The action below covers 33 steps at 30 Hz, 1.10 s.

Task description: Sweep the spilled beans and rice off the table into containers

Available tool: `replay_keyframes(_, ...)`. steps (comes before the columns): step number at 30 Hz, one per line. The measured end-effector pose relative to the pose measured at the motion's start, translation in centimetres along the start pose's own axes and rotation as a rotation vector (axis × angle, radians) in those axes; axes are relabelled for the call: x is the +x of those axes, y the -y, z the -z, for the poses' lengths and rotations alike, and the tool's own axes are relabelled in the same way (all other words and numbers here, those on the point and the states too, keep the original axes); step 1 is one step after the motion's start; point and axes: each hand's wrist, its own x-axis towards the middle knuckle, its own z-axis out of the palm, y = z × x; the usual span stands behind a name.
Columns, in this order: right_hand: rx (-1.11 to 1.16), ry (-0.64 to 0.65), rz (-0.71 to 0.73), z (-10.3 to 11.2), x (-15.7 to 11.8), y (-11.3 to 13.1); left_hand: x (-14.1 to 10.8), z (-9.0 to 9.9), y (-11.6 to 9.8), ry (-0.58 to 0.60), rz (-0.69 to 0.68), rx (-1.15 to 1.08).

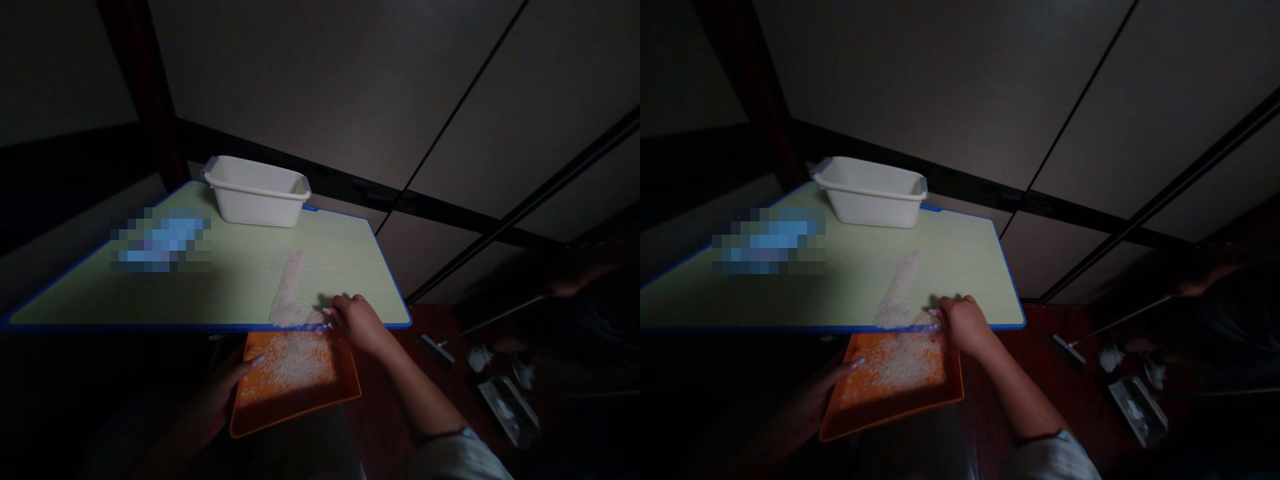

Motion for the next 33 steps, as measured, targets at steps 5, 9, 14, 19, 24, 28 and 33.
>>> replay_keyframes(5, 0.031, -0.043, -0.091, 1.1, 1.0, -2.7, -0.1, 0.1, 0.0, -0.040, 0.009, 0.000)
replay_keyframes(9, -0.075, -0.115, -0.293, 1.7, 4.8, -6.4, -0.1, 0.7, 0.2, -0.032, 0.033, -0.017)
replay_keyframes(14, -0.241, -0.081, -0.444, 2.4, 10.4, -8.6, -0.2, 1.1, 0.3, -0.057, 0.012, -0.018)
replay_keyframes(19, -0.277, -0.079, -0.378, 2.7, 15.0, -6.8, -0.3, 1.1, 0.3, -0.078, -0.021, -0.030)
replay_keyframes(24, -0.307, -0.074, -0.221, 2.6, 18.5, -3.0, -0.7, 1.1, -0.4, -0.057, -0.036, -0.029)
replay_keyframes(28, -0.338, -0.050, -0.086, 2.5, 19.9, -0.5, -0.8, 1.3, -0.7, -0.081, -0.021, -0.020)
replay_keyframes(33, -0.375, -0.034, 0.051, 2.2, 19.5, 1.3, -0.3, 2.1, -0.4, -0.073, 0.001, -0.070)
